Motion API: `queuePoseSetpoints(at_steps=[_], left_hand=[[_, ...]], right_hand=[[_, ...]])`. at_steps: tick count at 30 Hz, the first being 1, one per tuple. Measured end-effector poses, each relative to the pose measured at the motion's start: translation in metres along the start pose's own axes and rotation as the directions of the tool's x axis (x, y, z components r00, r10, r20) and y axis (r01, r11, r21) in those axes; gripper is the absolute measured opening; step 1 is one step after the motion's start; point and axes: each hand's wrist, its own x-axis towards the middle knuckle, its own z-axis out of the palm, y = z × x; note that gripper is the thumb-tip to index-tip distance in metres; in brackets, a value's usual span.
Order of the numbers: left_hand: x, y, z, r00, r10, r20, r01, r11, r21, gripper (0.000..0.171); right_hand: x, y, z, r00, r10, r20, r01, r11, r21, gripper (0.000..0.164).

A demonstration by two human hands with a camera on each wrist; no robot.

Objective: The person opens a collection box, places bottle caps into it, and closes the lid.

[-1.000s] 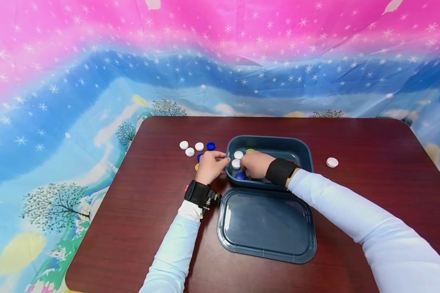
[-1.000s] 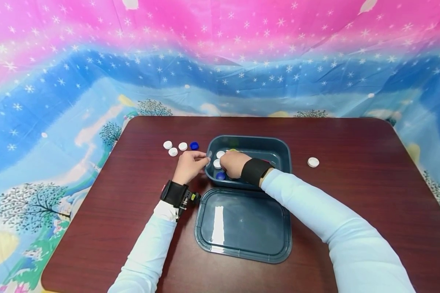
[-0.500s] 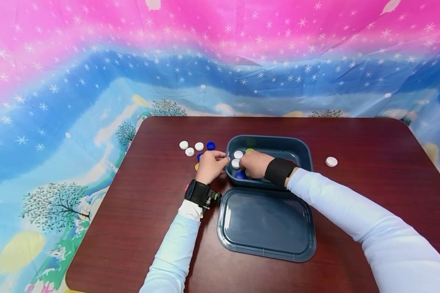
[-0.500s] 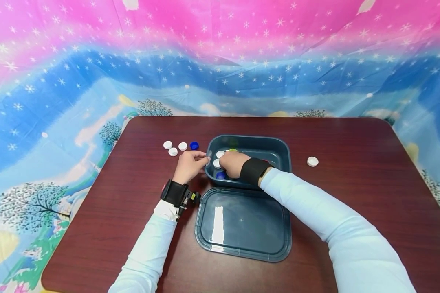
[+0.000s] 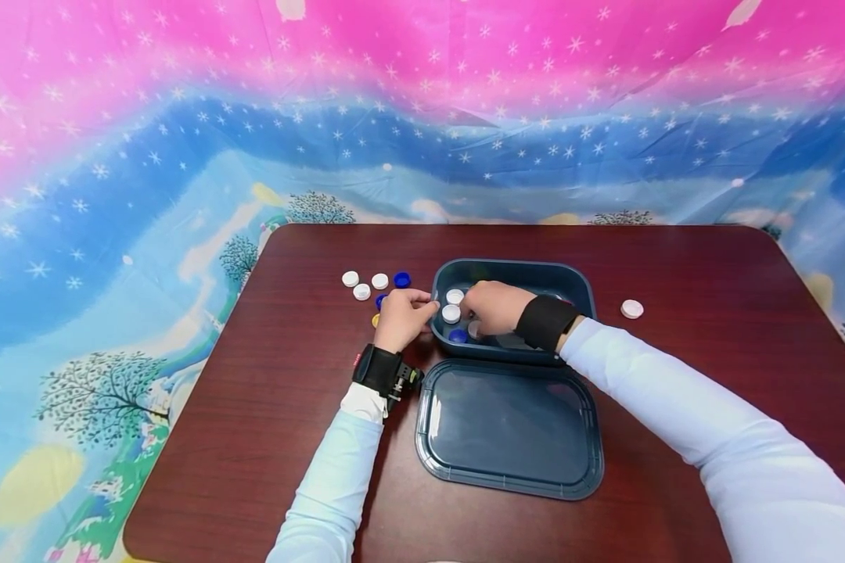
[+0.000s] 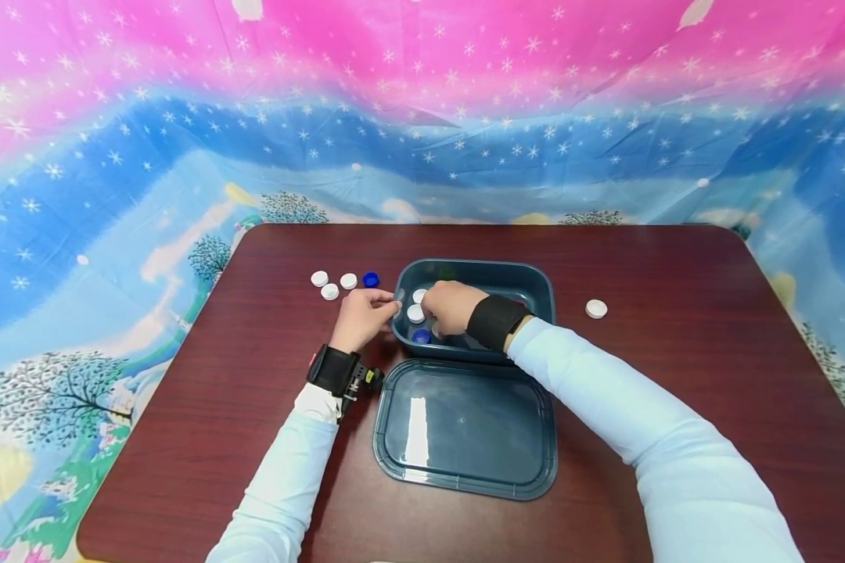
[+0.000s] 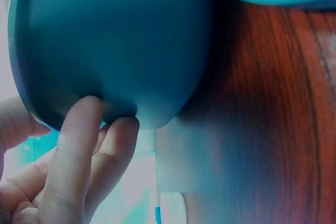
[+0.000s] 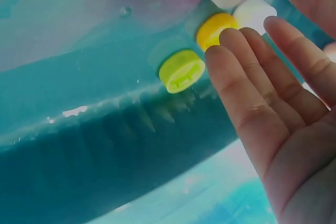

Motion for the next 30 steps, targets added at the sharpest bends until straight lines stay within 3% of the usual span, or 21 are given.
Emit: queuePoseSetpoints(at_steps=[4, 16, 25, 30], left_hand=[[0.000, 0.000, 0.000, 1.000, -0.009, -0.003, 0.009, 1.000, 0.007, 0.024], [0.000, 0.000, 0.001, 1.000, -0.014, -0.009, 0.014, 1.000, -0.002, 0.024], [0.000, 0.000, 0.002, 1.000, -0.023, -0.005, 0.023, 1.000, -0.009, 0.023], [0.000, 0.001, 0.001, 1.000, -0.029, -0.001, 0.029, 0.999, -0.015, 0.024]], right_hand=[[-0.009, 0.001, -0.008, 1.000, 0.007, -0.014, -0.007, 1.000, 0.012, 0.031], [-0.041, 0.012, -0.033, 0.995, 0.040, -0.094, -0.037, 0.999, 0.037, 0.039], [-0.073, 0.033, -0.046, 0.978, 0.107, -0.181, -0.096, 0.993, 0.070, 0.040], [-0.097, 0.048, -0.051, 0.957, 0.161, -0.242, -0.143, 0.986, 0.090, 0.039]])
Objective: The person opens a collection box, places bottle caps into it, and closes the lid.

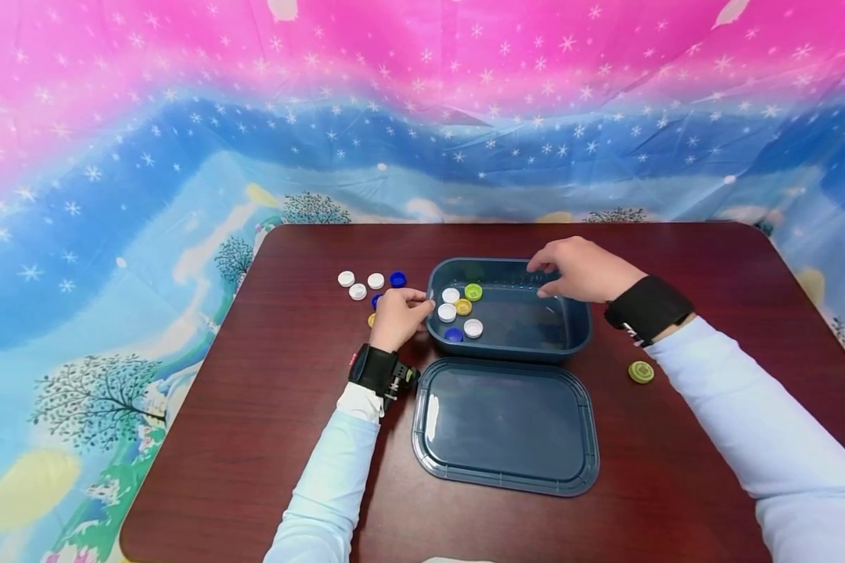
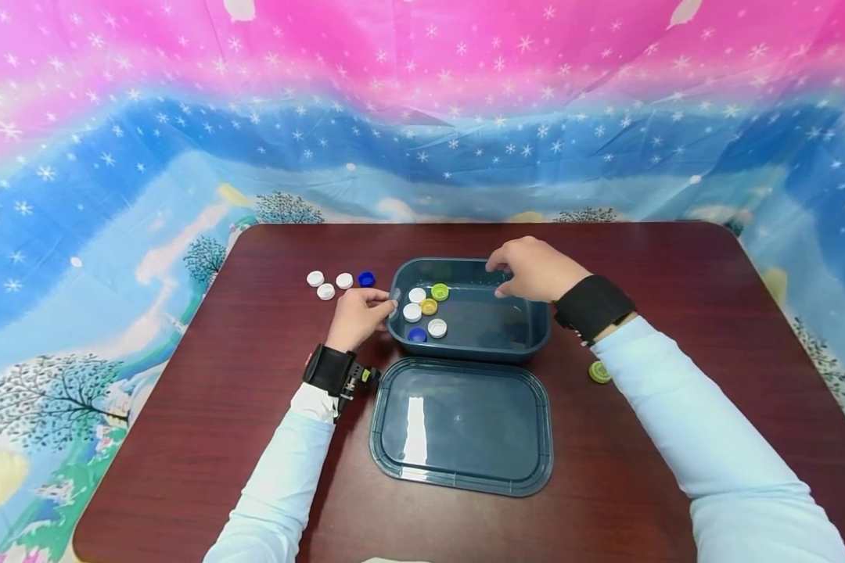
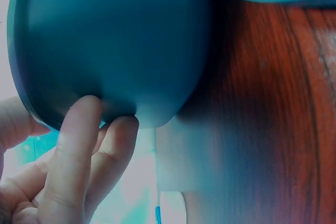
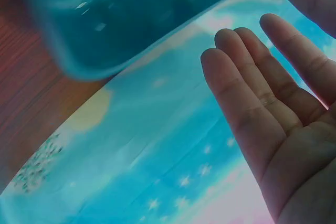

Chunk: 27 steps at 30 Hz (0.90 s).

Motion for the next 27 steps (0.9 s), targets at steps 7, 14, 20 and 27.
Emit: queuePoseSetpoints(at_steps=[7, 14, 20, 27], left_hand=[[-0.001, 0.002, -0.001, 1.000, -0.017, -0.014, 0.018, 1.000, 0.008, 0.021], [0.000, 0.001, 0.000, 1.000, -0.015, -0.015, 0.015, 1.000, -0.001, 0.020], [0.000, 0.000, 0.001, 1.000, -0.003, -0.017, 0.003, 1.000, 0.007, 0.020], [0.000, -0.001, 0.001, 1.000, -0.001, -0.014, 0.001, 1.000, 0.011, 0.020]], right_hand=[[-0.022, 0.025, -0.008, 0.997, 0.060, -0.042, -0.060, 0.998, -0.004, 0.037], [-0.041, 0.055, -0.006, 0.988, 0.146, -0.045, -0.146, 0.989, 0.011, 0.038], [-0.058, 0.082, 0.002, 0.976, 0.214, -0.050, -0.213, 0.977, 0.024, 0.042], [-0.069, 0.107, 0.016, 0.956, 0.294, -0.015, -0.291, 0.953, 0.084, 0.052]])
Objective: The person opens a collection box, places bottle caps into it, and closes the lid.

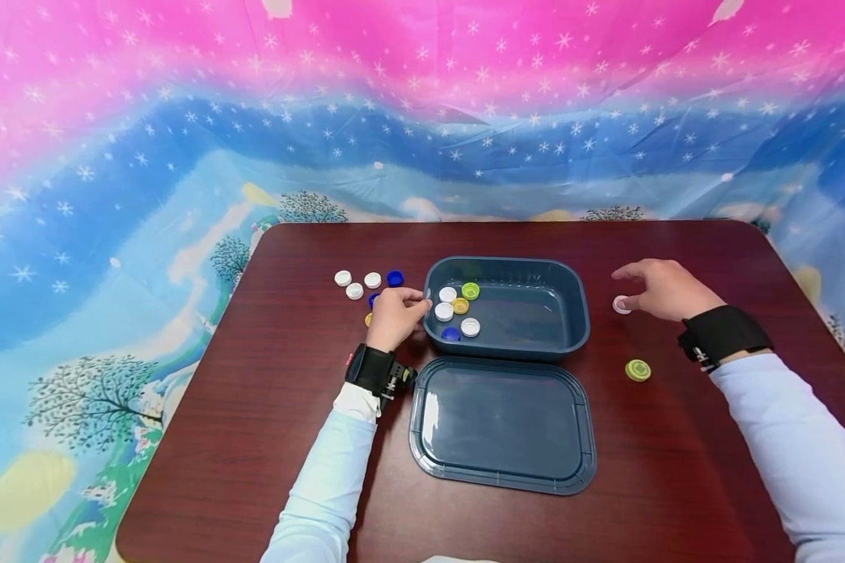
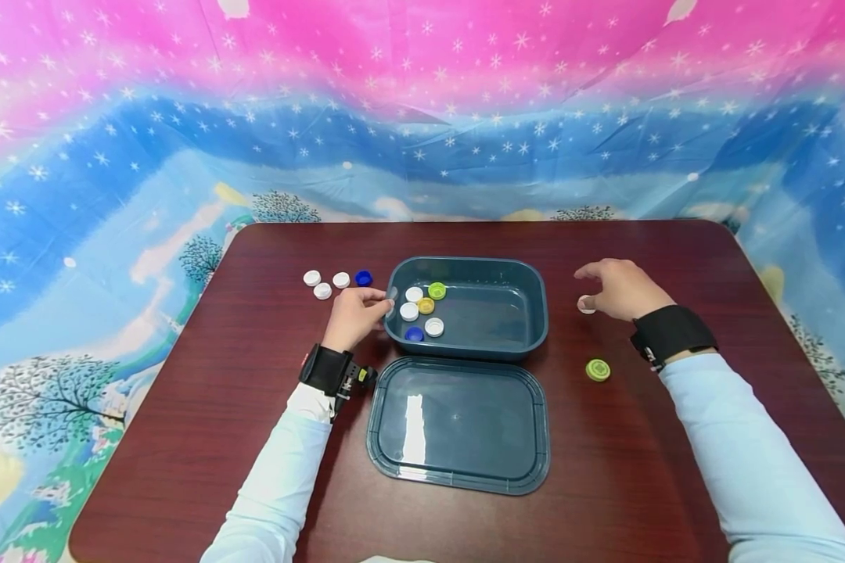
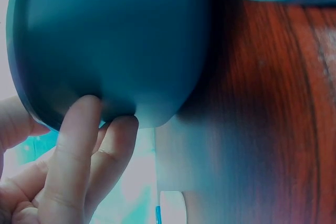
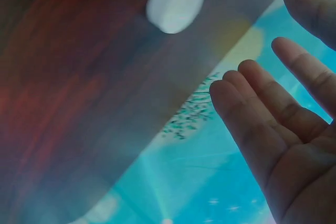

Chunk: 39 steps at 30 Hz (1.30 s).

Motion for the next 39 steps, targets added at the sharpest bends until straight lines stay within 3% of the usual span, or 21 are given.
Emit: queuePoseSetpoints(at_steps=[10, 24, 39], left_hand=[[0.000, 0.000, 0.000, 1.000, 0.005, 0.002, -0.005, 1.000, 0.006, 0.022], [0.000, 0.000, -0.001, 1.000, -0.001, 0.006, 0.001, 1.000, -0.004, 0.021], [0.000, 0.001, -0.002, 1.000, -0.001, 0.006, 0.001, 1.000, -0.003, 0.022]], right_hand=[[0.006, 0.022, 0.020, 1.000, -0.010, 0.009, 0.010, 1.000, 0.018, 0.053], [0.013, 0.028, 0.038, 1.000, 0.003, -0.010, -0.003, 1.000, 0.028, 0.040], [0.010, 0.026, 0.041, 0.998, 0.014, -0.063, -0.013, 1.000, 0.020, 0.027]])
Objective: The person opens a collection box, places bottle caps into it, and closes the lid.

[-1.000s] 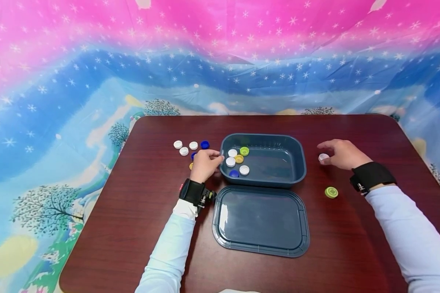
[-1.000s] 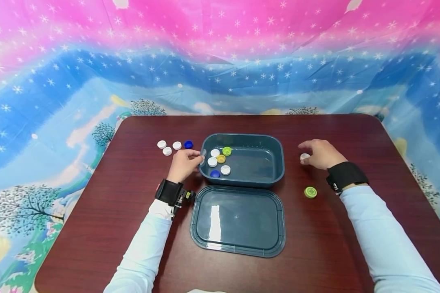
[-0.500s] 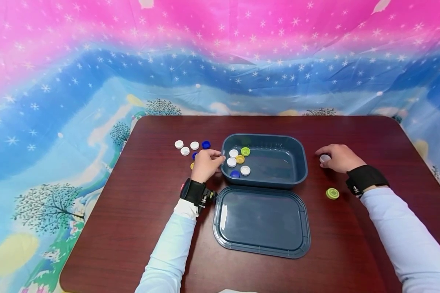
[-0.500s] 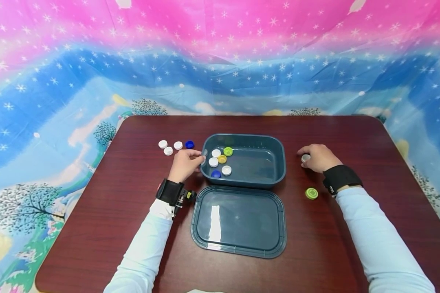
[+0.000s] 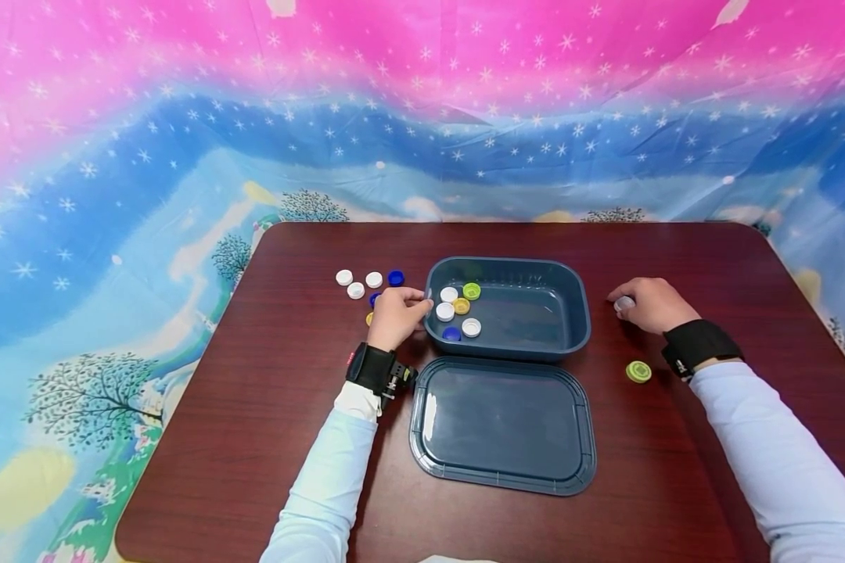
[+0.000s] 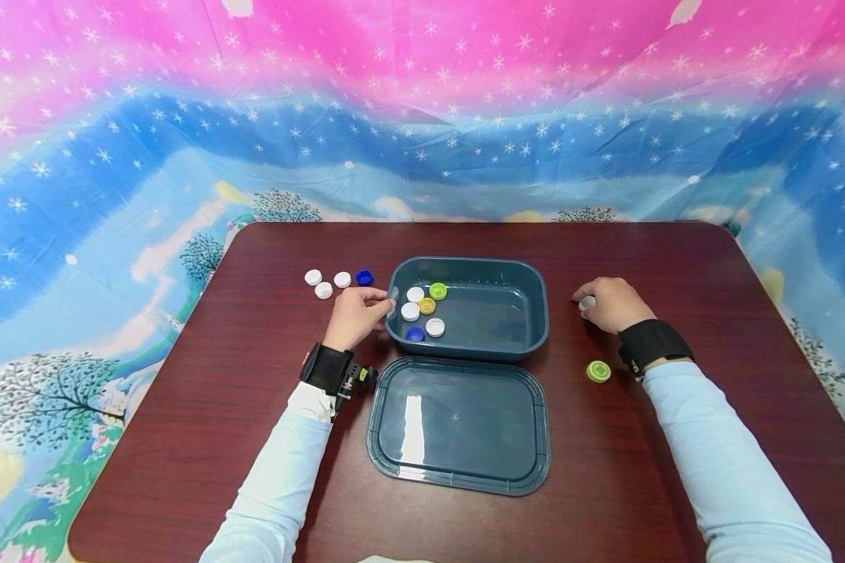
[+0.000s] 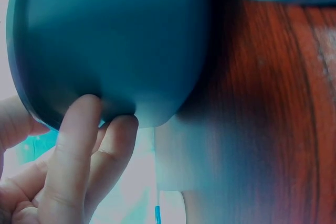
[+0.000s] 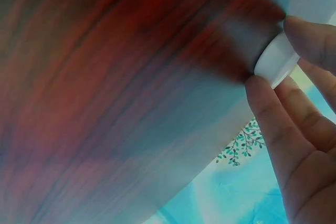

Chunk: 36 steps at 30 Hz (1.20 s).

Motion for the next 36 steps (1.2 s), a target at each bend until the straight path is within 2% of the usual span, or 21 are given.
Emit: queuePoseSetpoints(at_steps=[9, 14, 20, 36], left_hand=[[0.000, -0.002, 0.000, 1.000, -0.007, -0.004, 0.007, 1.000, -0.001, 0.021], [-0.001, -0.002, 0.000, 1.000, -0.015, -0.003, 0.015, 1.000, 0.000, 0.023], [0.000, -0.001, 0.000, 1.000, -0.010, -0.002, 0.010, 1.000, -0.001, 0.021], [0.000, 0.000, 0.000, 1.000, 0.003, 0.002, -0.003, 1.000, 0.000, 0.022]], right_hand=[[-0.002, -0.003, -0.002, 1.000, 0.001, 0.003, -0.001, 1.000, 0.003, 0.025], [-0.005, -0.008, -0.010, 1.000, 0.005, 0.006, -0.005, 1.000, 0.009, 0.025], [-0.005, -0.017, -0.023, 0.999, -0.018, -0.032, 0.018, 1.000, -0.010, 0.026], [0.006, -0.066, -0.048, 0.993, -0.100, -0.071, 0.098, 0.995, -0.023, 0.026]])
